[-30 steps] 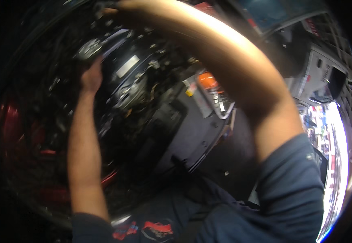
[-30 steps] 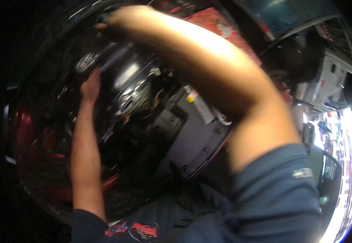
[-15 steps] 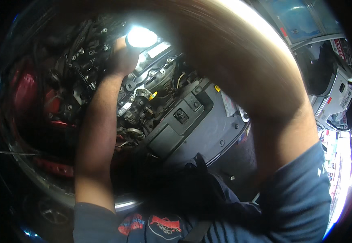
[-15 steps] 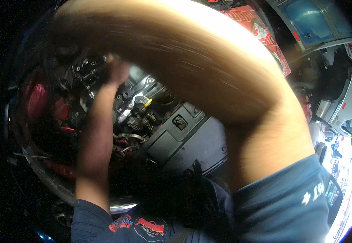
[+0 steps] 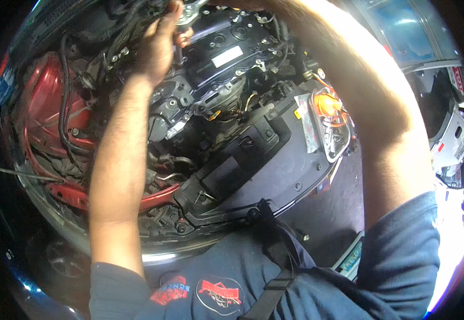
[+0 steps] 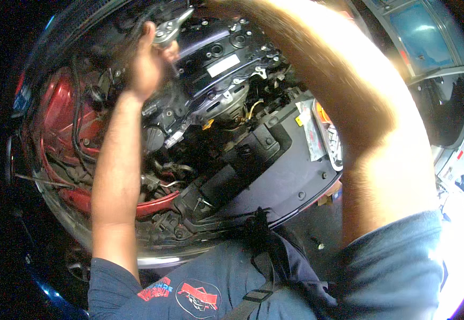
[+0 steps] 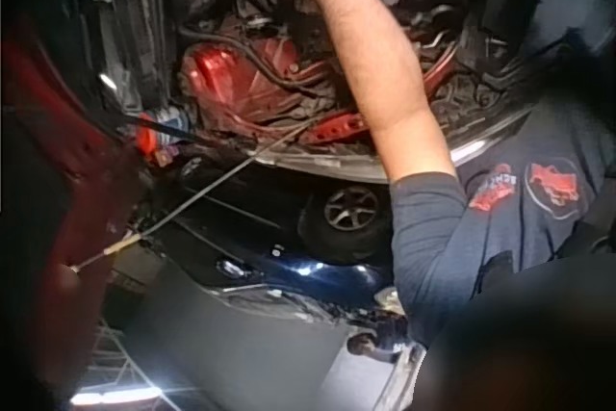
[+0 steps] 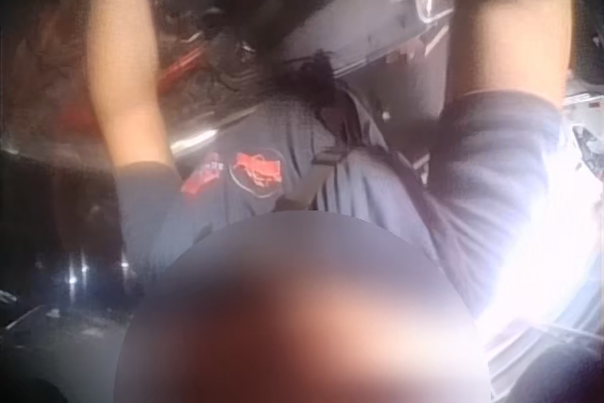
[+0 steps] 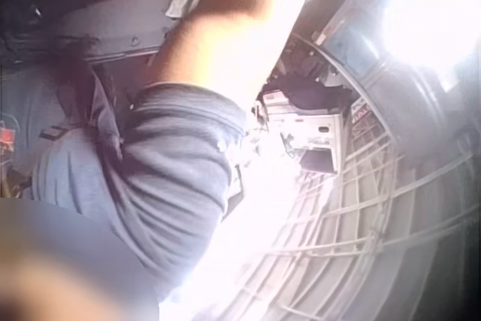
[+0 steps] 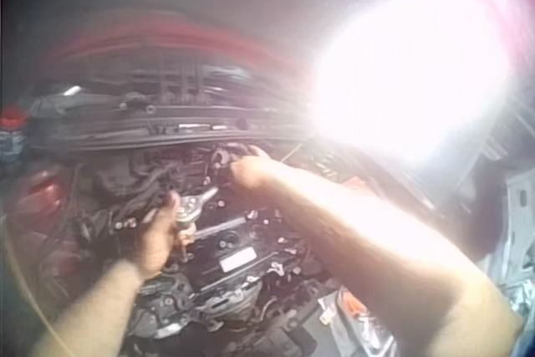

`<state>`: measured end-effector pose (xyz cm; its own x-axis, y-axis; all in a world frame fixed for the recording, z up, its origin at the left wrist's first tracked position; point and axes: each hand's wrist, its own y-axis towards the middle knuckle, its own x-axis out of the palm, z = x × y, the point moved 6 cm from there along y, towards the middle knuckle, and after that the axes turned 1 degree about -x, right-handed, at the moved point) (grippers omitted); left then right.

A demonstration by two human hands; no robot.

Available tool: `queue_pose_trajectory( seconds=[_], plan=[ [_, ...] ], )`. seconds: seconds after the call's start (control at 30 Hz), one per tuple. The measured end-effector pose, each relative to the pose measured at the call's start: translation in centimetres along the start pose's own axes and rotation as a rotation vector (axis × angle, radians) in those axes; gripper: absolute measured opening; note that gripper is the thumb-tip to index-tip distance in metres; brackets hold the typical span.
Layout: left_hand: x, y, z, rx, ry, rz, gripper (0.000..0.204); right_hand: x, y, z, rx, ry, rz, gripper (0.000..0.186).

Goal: The person grinds a small metal part on a bench grinder, then returns to a red car with the hood open to install a new spark plug and connect a spark plug wire. The person also unpacks a plastic bag of small parts and places them on the engine bay.

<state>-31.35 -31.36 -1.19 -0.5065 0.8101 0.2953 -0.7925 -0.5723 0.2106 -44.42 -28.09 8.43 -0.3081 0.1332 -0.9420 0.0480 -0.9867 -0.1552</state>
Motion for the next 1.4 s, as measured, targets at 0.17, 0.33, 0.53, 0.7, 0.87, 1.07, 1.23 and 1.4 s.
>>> queue_pose_trajectory(
  seconds=[0.17, 0.33, 0.53, 0.7, 0.87, 1.07, 1.23, 1.4],
  plan=[
    [0.1, 1.3, -2.3, 0.085, 0.253, 0.293, 0.040, 1.6, -3.2, 0.9, 0.079, 0.014, -0.198, 0.023],
    [-2.3, 1.8, -5.0, -0.081, -0.189, 0.413, 0.035, 2.0, -6.3, 0.2, 0.116, 0.259, 0.004, 0.022],
    [-3.0, 1.8, -4.4, -0.124, -0.303, 0.520, 0.036, 1.9, -7.7, -0.9, 0.128, 0.460, -0.011, 0.021],
    [-3.0, 2.1, -4.4, -0.185, -0.300, 0.424, 0.035, 1.7, -8.6, -1.6, 0.240, 0.378, 0.045, 0.023],
    [-3.3, 2.3, -4.5, -0.151, -0.324, 0.382, 0.036, 2.2, -8.9, -1.9, 0.308, 0.345, -0.018, 0.024],
    [-3.3, 2.5, -4.6, -0.160, -0.335, 0.249, 0.038, 2.8, -9.5, -2.5, 0.365, 0.361, -0.016, 0.035],
    [-3.6, 2.8, -4.8, -0.186, -0.370, 0.211, 0.039, 3.7, -9.3, -2.7, 0.357, 0.332, -0.003, 0.026],
    [-2.4, 2.4, -3.6, -0.076, -0.151, 0.161, 0.039, 4.2, -9.5, -3.2, 0.363, 0.300, 0.105, 0.027]
  ],
)
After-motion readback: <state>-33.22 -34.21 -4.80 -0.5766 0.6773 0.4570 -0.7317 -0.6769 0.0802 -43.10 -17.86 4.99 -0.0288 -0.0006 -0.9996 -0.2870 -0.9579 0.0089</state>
